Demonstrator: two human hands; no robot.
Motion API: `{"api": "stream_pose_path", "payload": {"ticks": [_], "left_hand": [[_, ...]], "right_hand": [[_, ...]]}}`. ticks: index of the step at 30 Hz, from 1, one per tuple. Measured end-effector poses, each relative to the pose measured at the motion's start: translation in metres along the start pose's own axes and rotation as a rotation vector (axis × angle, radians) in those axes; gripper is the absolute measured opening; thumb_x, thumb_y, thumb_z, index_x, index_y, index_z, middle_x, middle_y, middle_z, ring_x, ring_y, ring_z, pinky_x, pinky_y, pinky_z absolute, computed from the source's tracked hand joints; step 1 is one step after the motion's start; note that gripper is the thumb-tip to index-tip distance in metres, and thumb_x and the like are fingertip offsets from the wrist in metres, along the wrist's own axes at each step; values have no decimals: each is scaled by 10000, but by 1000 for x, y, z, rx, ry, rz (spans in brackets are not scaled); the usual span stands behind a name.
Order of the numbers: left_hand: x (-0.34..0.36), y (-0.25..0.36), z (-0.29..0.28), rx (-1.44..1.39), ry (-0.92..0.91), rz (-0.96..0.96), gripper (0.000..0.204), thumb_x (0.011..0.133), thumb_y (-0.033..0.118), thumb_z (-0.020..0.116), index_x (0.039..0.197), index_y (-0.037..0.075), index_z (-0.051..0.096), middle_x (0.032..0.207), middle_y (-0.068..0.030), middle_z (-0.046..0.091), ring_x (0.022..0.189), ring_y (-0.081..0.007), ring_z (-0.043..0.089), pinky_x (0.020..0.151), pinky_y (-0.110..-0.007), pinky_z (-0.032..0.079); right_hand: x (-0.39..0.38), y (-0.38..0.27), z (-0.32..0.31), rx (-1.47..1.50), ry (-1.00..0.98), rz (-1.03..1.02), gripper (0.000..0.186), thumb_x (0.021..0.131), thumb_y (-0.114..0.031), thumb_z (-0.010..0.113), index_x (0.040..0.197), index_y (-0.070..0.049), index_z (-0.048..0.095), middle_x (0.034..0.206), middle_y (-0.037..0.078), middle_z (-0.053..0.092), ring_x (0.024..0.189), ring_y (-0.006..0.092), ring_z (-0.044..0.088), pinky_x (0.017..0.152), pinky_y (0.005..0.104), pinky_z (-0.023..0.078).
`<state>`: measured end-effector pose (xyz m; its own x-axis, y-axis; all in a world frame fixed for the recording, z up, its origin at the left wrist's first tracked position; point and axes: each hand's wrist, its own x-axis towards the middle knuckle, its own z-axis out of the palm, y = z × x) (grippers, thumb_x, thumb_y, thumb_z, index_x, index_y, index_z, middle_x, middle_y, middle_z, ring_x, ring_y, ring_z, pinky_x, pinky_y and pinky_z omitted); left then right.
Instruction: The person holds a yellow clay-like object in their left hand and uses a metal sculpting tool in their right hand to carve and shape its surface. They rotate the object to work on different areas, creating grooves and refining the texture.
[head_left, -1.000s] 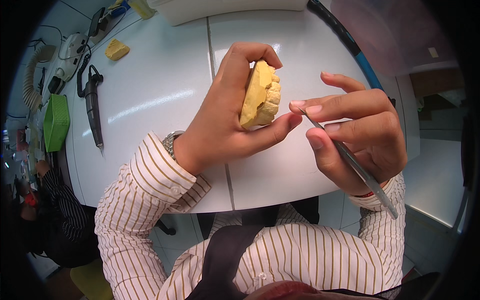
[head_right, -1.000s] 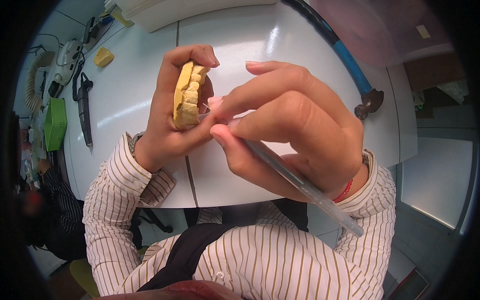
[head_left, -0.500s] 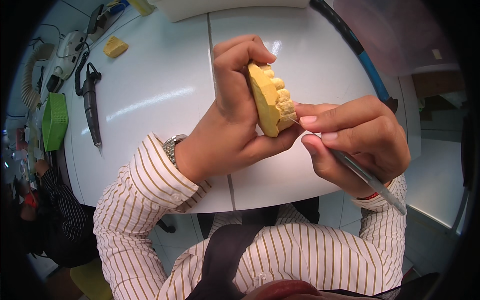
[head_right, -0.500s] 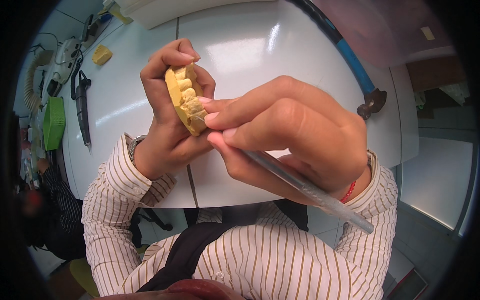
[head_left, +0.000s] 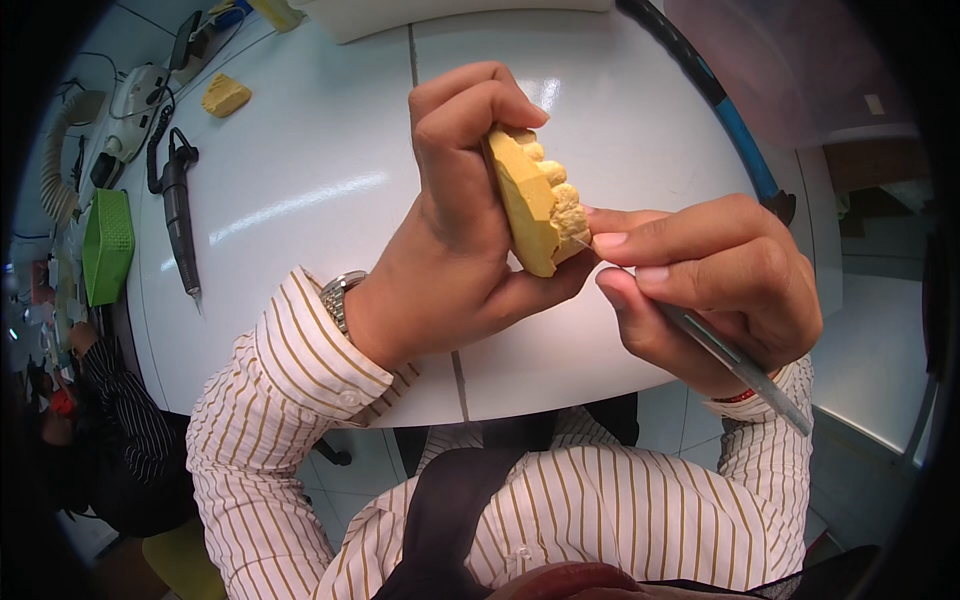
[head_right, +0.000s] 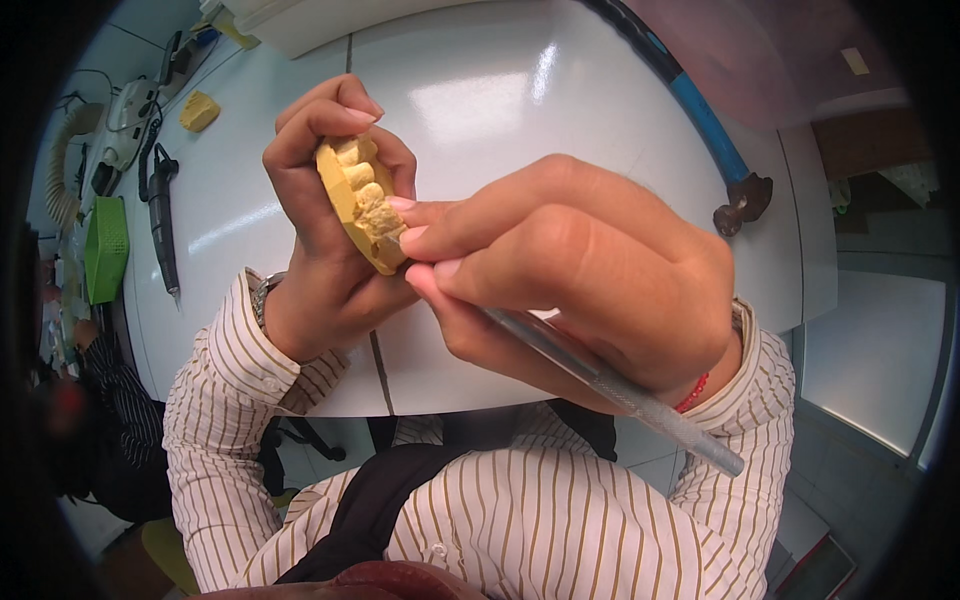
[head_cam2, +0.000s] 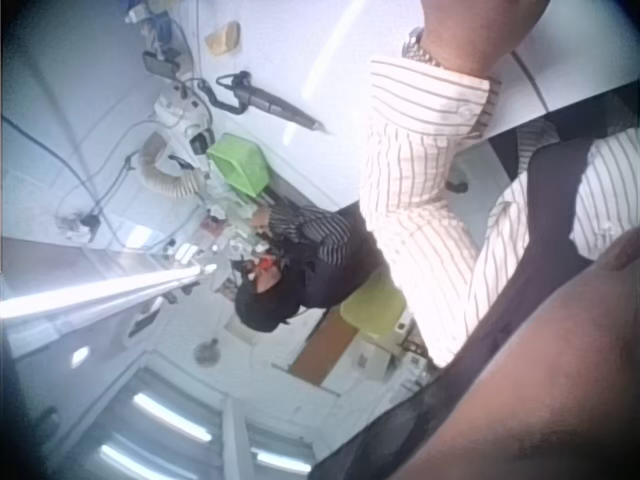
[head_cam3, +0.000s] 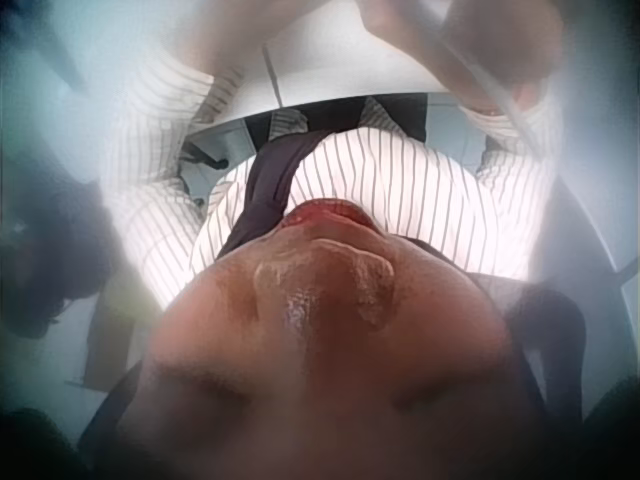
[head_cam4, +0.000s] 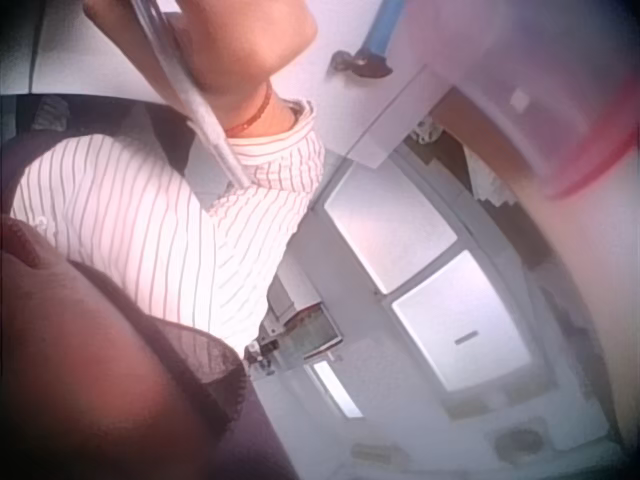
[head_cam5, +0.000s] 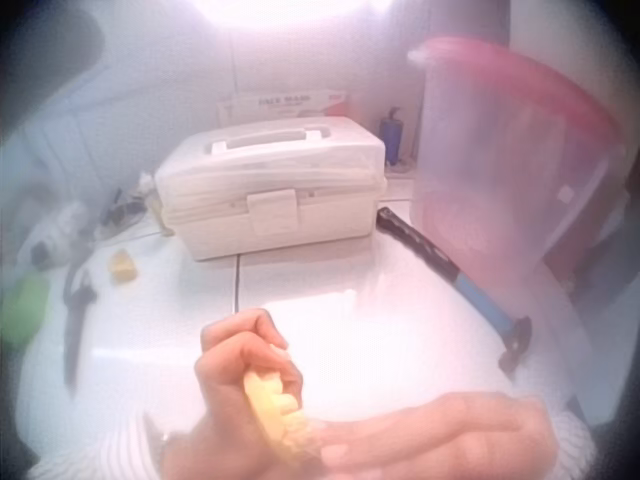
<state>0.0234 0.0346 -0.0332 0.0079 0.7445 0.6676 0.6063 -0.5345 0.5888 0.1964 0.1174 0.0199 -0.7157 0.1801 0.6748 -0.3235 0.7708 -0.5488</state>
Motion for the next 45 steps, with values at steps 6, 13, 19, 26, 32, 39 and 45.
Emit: {"api": "stream_pose_path", "payload": {"ticks": [6, 13, 19, 26, 32, 39, 45], "left_hand": [[1, 1, 0, 2, -7, -11, 803, 704, 155, 764, 1252, 57, 185, 1153, -138, 267, 755, -137, 440, 618, -250, 396], [1, 2, 0, -15, -15, -47, 792, 709, 149, 756, 1254, 56, 189, 1146, -131, 269, 755, -136, 437, 639, -256, 396], [2, 0, -2, 32, -31, 6, 798, 712, 183, 760, 1254, 48, 190, 1130, -137, 277, 828, -148, 417, 635, -259, 393], [1, 0, -2, 36, -23, -1, 790, 716, 199, 758, 1248, 44, 196, 1123, -142, 277, 866, -154, 407, 617, -251, 386], [2, 1, -1, 5, -20, -17, 788, 715, 180, 755, 1248, 42, 192, 1136, -140, 268, 798, -148, 428, 618, -253, 392], [1, -2, 0, -7, -27, -16, 760, 726, 151, 733, 1248, 48, 191, 1144, -134, 270, 772, -138, 435, 639, -259, 397], [2, 3, -2, -34, -39, -56, 741, 735, 140, 722, 1251, 52, 197, 1144, -130, 274, 767, -135, 434, 652, -264, 406]], "right_hand": [[0, 1, 0, -4, 21, -8, 240, 699, 124, 676, 828, -7, 522, 854, 143, 604, 842, 242, 671, 760, 392, 586], [0, 0, -1, -6, 15, 35, 252, 693, 137, 672, 815, -10, 506, 840, 140, 599, 836, 266, 675, 747, 387, 591], [0, -1, -2, 30, 15, 46, 249, 699, 127, 677, 817, -13, 507, 838, 142, 601, 839, 279, 675, 745, 379, 592], [1, 0, -2, 17, 8, 35, 244, 698, 119, 685, 814, -12, 514, 834, 140, 610, 843, 281, 675, 750, 371, 590], [1, -1, -2, 3, 5, 50, 236, 699, 111, 689, 805, -11, 517, 840, 138, 616, 850, 277, 674, 744, 364, 591], [1, 2, -4, -37, -11, 21, 229, 699, 111, 684, 795, -13, 517, 834, 139, 619, 840, 268, 677, 729, 359, 595], [2, 0, -5, -28, -8, 47, 220, 711, 116, 665, 792, -14, 507, 828, 137, 611, 854, 271, 674, 732, 362, 595]]}}
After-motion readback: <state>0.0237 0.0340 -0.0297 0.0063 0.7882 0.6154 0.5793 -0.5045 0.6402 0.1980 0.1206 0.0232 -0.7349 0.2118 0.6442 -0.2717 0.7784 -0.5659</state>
